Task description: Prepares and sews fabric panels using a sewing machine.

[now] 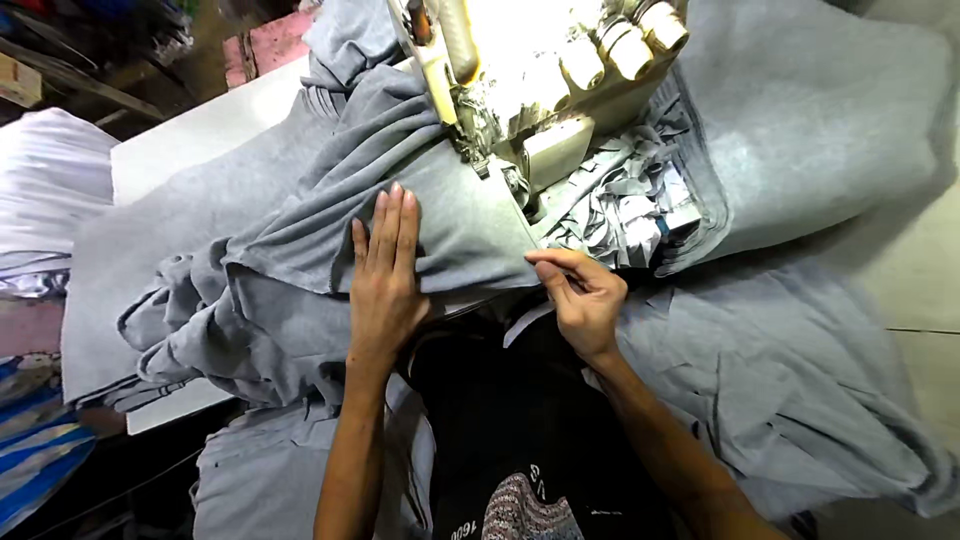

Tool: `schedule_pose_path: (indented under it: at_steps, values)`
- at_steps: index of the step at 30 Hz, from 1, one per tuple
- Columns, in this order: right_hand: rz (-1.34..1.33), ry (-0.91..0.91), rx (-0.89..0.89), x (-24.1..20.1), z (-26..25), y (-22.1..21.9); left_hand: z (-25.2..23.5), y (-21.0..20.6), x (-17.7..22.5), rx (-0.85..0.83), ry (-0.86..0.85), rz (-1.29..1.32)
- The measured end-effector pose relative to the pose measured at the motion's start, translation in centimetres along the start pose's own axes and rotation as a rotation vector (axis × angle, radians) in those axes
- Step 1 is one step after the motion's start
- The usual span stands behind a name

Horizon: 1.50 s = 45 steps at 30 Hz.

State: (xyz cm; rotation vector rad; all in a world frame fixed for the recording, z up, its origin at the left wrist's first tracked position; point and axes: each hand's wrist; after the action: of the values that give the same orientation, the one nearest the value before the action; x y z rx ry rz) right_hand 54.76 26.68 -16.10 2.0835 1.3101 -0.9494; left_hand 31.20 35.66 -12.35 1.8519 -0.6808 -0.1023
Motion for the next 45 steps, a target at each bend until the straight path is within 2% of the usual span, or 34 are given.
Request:
schedule_pose_path:
  at_steps: [6, 12, 14, 17, 19, 20, 22, 24, 26, 29, 33, 35, 39, 41, 43, 45]
  values:
    - [0.055, 0.095, -0.069, 1.5, -4.8, -2.4, -3.2, 0.6, -2.7, -0.068, 0.037, 0.030]
    - [0.066, 0.114, -0.129, 1.8, -5.8, -2.6, -4.2, 1.0, -4.2, -0.142, 0.132, 0.118]
    - [0.024, 0.127, -0.123, 2.1, -5.4, -2.2, -5.1, 1.4, -5.1, -0.222, 0.159, 0.191]
    - [0.012, 0.081, -0.125, 2.6, -4.0, -1.3, -6.4, 3.1, -6.0, -0.433, 0.144, 0.357]
    - [0.114, 0.063, -0.181, 3.2, -2.8, -0.5, -7.8, 4.5, -6.7, -0.552, 0.159, 0.493]
    - [0.190, 0.082, -0.239, 3.5, -2.4, -0.1, -8.4, 5.1, -6.7, -0.555, 0.212, 0.560]
    - [0.339, 0.163, -0.375, 4.0, -1.8, 0.2, -9.5, 5.6, -5.5, -0.434, 0.398, 0.558]
    - [0.457, 0.233, -0.504, 4.2, -1.9, 0.1, -11.1, 5.3, -2.8, -0.240, 0.547, 0.356]
    - [0.544, 0.277, -0.604, 4.3, -2.1, -0.2, -13.0, 3.5, -1.2, -0.086, 0.547, 0.104]
    - [0.599, 0.315, -0.718, 3.9, -2.8, -0.6, -15.5, 0.9, -2.7, 0.010, 0.485, -0.097]
    - [0.674, 0.396, -0.827, 3.4, -3.1, -1.0, -16.0, 2.5, -6.1, 0.019, 0.585, 0.019]
    - [0.714, 0.428, -0.873, 3.1, -3.1, -1.2, -14.5, 3.9, -8.2, 0.096, 0.620, 0.127]
    - [0.789, 0.487, -0.892, 2.9, -2.6, -1.9, -8.3, 7.9, -10.9, 0.287, 0.498, 0.279]
    - [0.800, 0.509, -0.886, 2.7, -2.4, -2.1, -4.3, 9.6, -9.9, 0.342, 0.493, 0.337]
    - [0.788, 0.516, -0.893, 2.1, -2.3, -2.0, -0.3, 11.2, -8.0, 0.328, 0.567, 0.360]
    - [0.690, 0.455, -0.910, 0.9, -2.4, -1.4, 2.1, 12.1, -6.9, 0.316, 0.589, 0.373]
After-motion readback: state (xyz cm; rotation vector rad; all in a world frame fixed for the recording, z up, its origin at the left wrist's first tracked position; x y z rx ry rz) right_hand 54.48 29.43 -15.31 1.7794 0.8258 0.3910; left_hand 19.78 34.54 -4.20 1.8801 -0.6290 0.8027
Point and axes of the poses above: each hand's wrist, its own z-axis away from the middle knuckle, its own y-axis out of the back of the hand, x = y × z, and after that the axes turned 13 degrees about y, right-handed
